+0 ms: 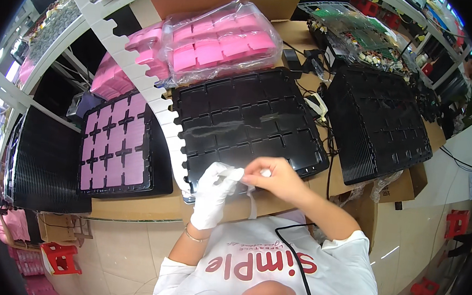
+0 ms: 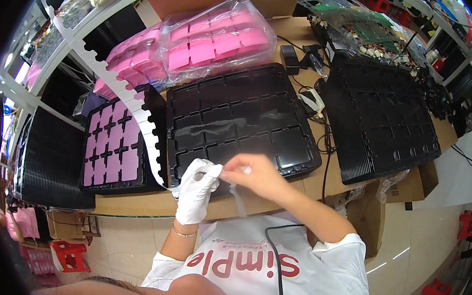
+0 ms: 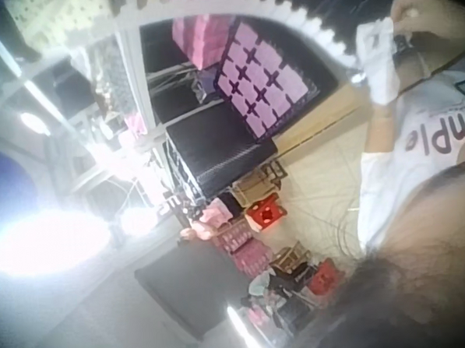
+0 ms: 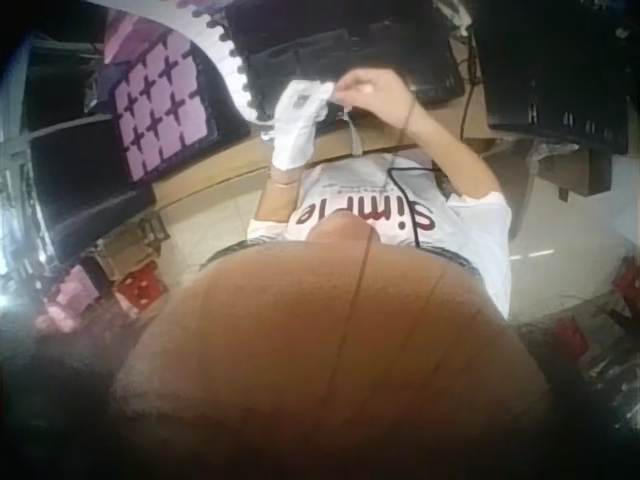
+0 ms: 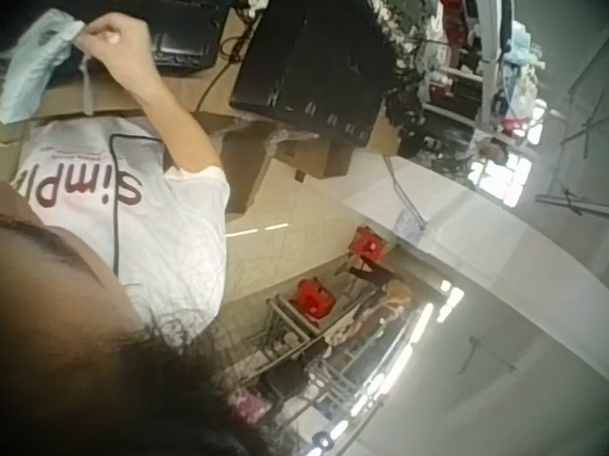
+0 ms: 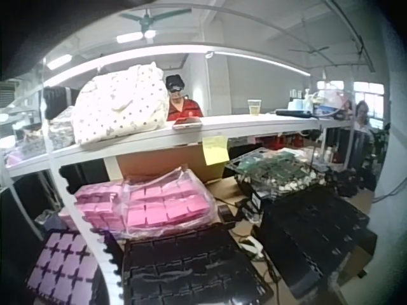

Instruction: The person assembles black plastic trays by applying adhesive tape to the edges and inserting pink foam inserts. They handle the trays and foam pieces one at a time, repeating the process for multiple units on a workbench.

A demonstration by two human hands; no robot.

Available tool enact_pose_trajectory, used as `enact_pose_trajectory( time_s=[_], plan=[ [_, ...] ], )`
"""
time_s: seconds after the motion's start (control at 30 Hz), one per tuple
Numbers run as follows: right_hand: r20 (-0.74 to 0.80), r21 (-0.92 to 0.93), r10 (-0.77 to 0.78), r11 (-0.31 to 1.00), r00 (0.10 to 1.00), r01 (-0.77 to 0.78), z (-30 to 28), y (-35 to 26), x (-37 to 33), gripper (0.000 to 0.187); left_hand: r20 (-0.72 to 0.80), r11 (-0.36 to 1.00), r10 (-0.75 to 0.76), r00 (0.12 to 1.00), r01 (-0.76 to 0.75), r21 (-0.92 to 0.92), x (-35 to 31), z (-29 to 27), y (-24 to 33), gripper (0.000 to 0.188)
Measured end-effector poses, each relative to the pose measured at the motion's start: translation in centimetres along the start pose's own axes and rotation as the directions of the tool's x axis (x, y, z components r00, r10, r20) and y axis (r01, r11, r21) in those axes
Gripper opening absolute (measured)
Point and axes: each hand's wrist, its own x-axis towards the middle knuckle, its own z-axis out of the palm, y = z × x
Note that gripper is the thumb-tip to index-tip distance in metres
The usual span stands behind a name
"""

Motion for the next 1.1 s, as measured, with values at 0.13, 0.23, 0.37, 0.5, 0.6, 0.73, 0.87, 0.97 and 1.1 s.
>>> enact_pose_trajectory(
  time_s=[0.13,0.23,0.37,0.5,0.6,0.73,0.87,0.97,1.1],
  plan=[
    [-0.005,-0.006,0.044,0.999,0.999,-0.044,-0.5,1.4,-1.5,0.018,-0.023,1.000,-0.013,1.000,0.013,-0.025,-0.6,1.1,0.5,0.009],
    [-0.040,0.005,0.011,1.000,0.999,-0.011,-0.5,1.0,-2.5,0.014,-0.024,0.994,0.071,0.997,-0.068,0.090,-0.4,0.8,0.2,0.009],
    [-0.218,-0.035,-0.165,0.986,0.962,0.161,0.6,2.2,-3.0,0.011,-0.032,0.990,0.070,0.997,-0.066,0.125,-0.6,1.5,0.2,0.011],
    [-0.216,-0.304,-0.368,0.905,0.904,0.296,0.4,2.3,-3.0,0.010,-0.016,0.986,0.055,0.998,-0.052,0.157,-0.7,1.9,0.3,0.014],
    [-0.168,-0.443,-0.541,0.788,0.824,0.427,0.3,2.3,-3.3,0.010,-0.024,0.982,0.044,0.999,-0.039,0.187,-0.3,2.0,0.2,0.014],
    [-0.064,-0.500,-0.583,0.721,0.810,0.480,-1.4,1.4,-4.3,0.008,-0.066,0.981,0.043,0.997,-0.030,0.194,0.4,2.1,0.2,0.014],
    [-0.227,-0.431,-0.186,0.899,0.956,0.073,-8.3,-0.7,-3.9,0.004,-0.055,0.983,0.033,0.998,-0.022,0.184,0.7,0.7,0.0,0.018],
    [-0.241,-0.663,-0.089,0.742,0.966,-0.097,-12.6,0.0,-2.7,0.009,-0.019,0.968,0.048,0.999,-0.041,0.249,1.0,0.8,0.0,0.019],
    [-0.184,-0.795,-0.164,0.605,0.969,-0.049,-13.8,2.2,-1.8,0.012,-0.022,0.979,0.040,0.999,-0.035,0.203,1.1,1.3,-0.2,0.015]
  ],
)
